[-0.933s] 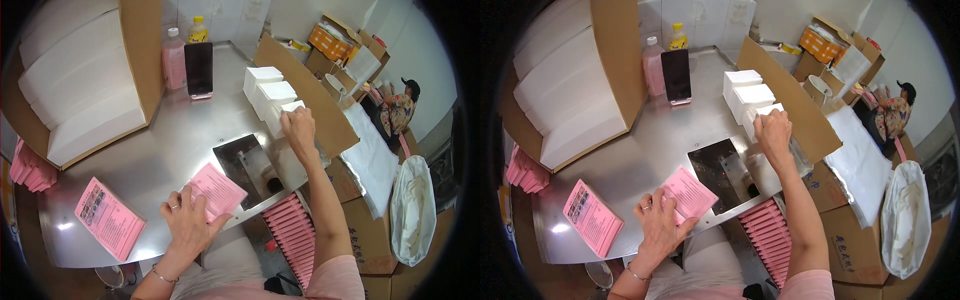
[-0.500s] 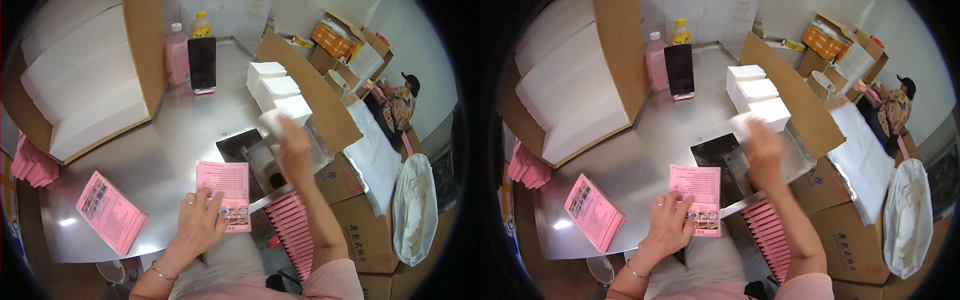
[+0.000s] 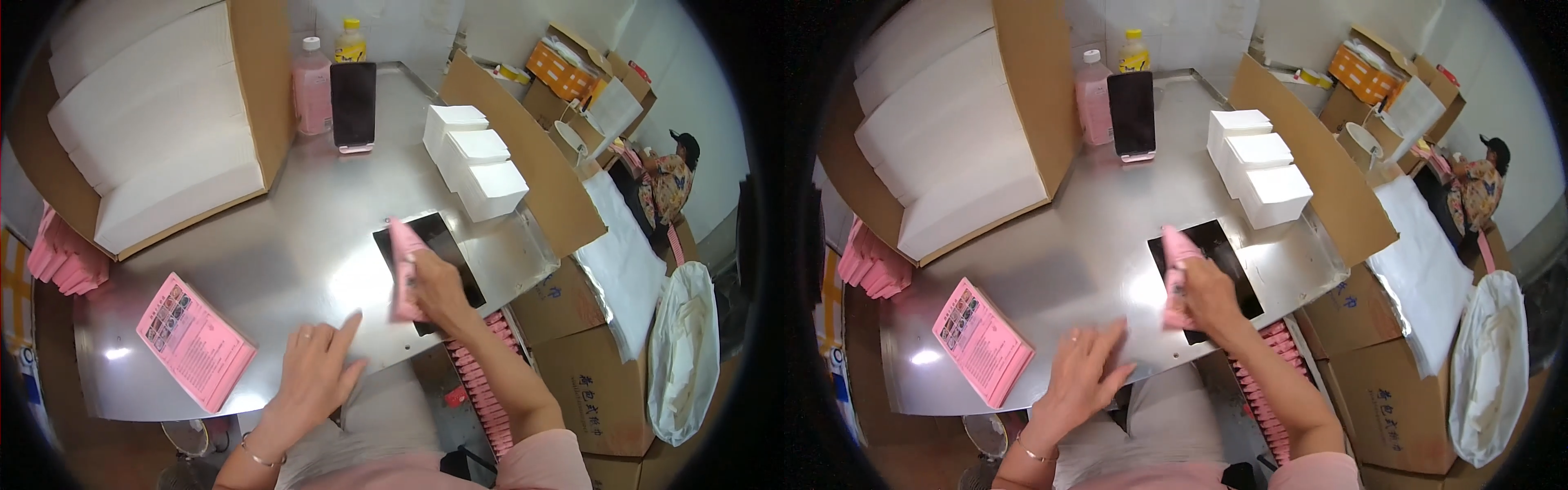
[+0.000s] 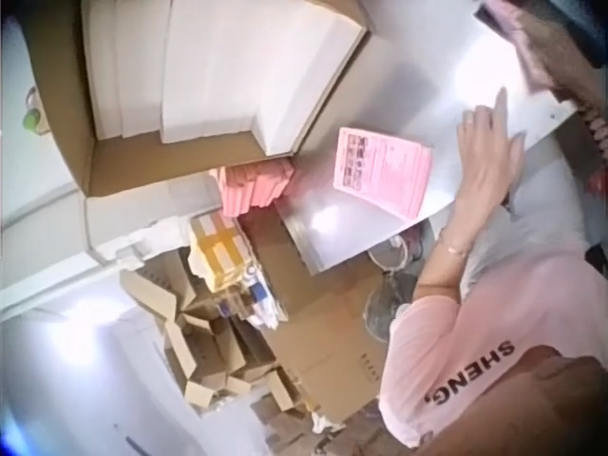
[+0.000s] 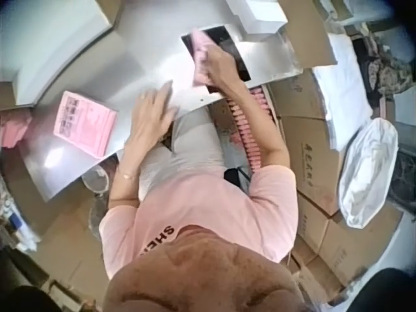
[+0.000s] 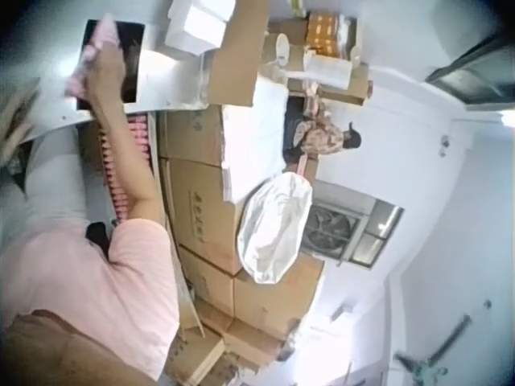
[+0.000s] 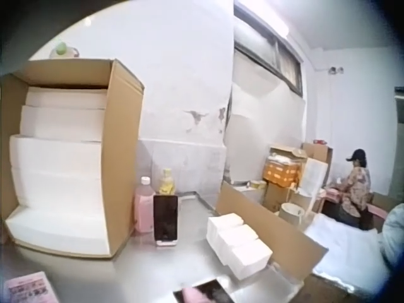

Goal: Folding pink instructional flyers and inserting them into small white cardboard boxes at a workbench.

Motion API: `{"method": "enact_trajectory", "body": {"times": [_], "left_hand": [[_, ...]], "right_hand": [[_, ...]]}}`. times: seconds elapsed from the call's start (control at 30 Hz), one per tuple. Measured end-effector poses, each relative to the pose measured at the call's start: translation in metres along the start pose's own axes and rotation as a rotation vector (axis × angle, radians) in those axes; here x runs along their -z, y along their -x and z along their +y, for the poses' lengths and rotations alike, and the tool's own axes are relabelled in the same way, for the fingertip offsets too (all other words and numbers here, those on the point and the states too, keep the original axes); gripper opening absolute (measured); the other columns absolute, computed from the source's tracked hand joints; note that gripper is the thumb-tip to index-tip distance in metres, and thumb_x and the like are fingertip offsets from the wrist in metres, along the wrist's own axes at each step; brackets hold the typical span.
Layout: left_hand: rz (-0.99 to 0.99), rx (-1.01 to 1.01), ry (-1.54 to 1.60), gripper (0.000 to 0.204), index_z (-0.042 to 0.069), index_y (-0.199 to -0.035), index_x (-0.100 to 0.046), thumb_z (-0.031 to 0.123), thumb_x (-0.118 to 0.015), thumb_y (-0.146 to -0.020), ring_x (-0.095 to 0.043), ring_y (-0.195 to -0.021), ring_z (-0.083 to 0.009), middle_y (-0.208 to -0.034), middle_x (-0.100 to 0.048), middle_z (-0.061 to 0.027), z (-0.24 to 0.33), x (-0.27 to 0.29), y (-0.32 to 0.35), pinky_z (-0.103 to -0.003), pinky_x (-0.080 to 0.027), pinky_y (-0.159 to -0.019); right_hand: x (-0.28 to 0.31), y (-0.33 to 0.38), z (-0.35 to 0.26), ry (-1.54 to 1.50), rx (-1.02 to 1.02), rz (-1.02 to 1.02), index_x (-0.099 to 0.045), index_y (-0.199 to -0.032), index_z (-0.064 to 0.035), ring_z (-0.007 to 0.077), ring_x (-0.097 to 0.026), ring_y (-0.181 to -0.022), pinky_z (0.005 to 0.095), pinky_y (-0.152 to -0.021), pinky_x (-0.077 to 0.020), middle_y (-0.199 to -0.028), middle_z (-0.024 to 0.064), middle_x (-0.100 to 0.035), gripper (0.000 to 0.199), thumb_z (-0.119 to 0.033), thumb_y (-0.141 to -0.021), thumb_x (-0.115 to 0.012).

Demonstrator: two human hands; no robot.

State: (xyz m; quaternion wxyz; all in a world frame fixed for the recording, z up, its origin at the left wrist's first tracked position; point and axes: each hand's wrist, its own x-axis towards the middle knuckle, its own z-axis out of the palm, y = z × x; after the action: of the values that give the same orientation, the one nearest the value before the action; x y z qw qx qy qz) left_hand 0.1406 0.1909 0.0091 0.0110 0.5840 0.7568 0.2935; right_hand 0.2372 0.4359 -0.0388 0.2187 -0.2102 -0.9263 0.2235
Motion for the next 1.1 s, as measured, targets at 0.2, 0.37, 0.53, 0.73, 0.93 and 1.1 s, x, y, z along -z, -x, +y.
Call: {"method": "enact_trajectory", "body": {"times": [0.2,0.37,0.53,0.73,0.93,1.1], "left_hand": [[0.296,0.168,0.09,0.031,0.003,-0.098,-0.059,-0.003,-0.058,-0.068,-0.054,-0.115,-0.0355,-0.116,-0.06,-0.0168,-0.024,0.041,0.049,-0.048,-0.042,-0.094],[0.592,0.635,-0.539,0.027,0.004,-0.105,-0.056,-0.001,-0.059,-0.079,-0.05,-0.115,-0.0355,-0.115,-0.057,-0.0145,-0.063,0.079,0.076,-0.051,-0.032,-0.106],[0.241,0.618,-0.542,0.019,0.007,-0.107,-0.057,0.002,-0.053,-0.089,-0.05,-0.109,-0.0342,-0.105,-0.057,-0.0113,-0.084,0.076,0.089,-0.051,-0.029,-0.108],[0.368,0.441,-0.23,0.019,0.005,-0.107,-0.057,0.003,-0.053,-0.089,-0.053,-0.099,-0.0355,-0.099,-0.056,-0.0153,-0.036,0.068,0.029,-0.049,-0.038,-0.099],[0.137,0.043,-0.159,0.023,0.004,-0.104,-0.059,0.009,-0.067,-0.083,-0.053,-0.091,-0.0348,-0.098,-0.057,-0.0158,-0.009,-0.007,-0.011,-0.046,-0.04,-0.076],[0.079,0.054,-0.088,0.021,0.004,-0.098,-0.059,0.01,-0.07,-0.082,-0.052,-0.094,-0.0344,-0.101,-0.056,-0.0153,-0.01,-0.033,-0.012,-0.047,-0.042,-0.076]], "right_hand": [[0.048,-0.01,-0.014,0.211,0.04,0.239,-0.07,-0.099,-0.0053,0.0366,-0.067,-0.078,0.0447,-0.071,-0.0531,-0.084,0.0162,-0.069,0.017,-0.013,-0.084,-0.067],[0.094,-0.052,0.073,0.619,0.109,0.581,-0.062,-0.11,-0.0042,0.0372,-0.051,-0.112,0.0487,-0.095,-0.0426,-0.117,0.0165,-0.057,0.045,-0.025,-0.073,-0.076],[0.08,-0.03,0.049,0.559,-0.079,0.425,-0.059,-0.113,-0.0046,0.0357,-0.049,-0.115,0.0524,-0.096,-0.0401,-0.117,0.0142,-0.055,0.056,-0.031,-0.066,-0.076],[0.095,-0.023,0.029,0.716,0.039,0.531,-0.071,-0.087,-0.0035,0.0303,-0.061,-0.088,0.0505,-0.092,-0.0417,-0.085,0.0129,-0.064,0.017,-0.019,-0.089,-0.064],[0.101,-0.02,0.036,0.528,-0.12,0.416,-0.07,-0.088,0.0014,0.0338,-0.059,-0.085,0.0464,-0.08,-0.045,-0.086,0.0174,-0.062,0.017,-0.014,-0.088,-0.063],[0.101,-0.013,0.042,0.451,0.023,0.548,-0.068,-0.113,-0.0016,0.0376,-0.063,-0.094,0.0474,-0.085,-0.0486,-0.099,0.02,-0.065,0.028,-0.008,-0.087,-0.062]]}}
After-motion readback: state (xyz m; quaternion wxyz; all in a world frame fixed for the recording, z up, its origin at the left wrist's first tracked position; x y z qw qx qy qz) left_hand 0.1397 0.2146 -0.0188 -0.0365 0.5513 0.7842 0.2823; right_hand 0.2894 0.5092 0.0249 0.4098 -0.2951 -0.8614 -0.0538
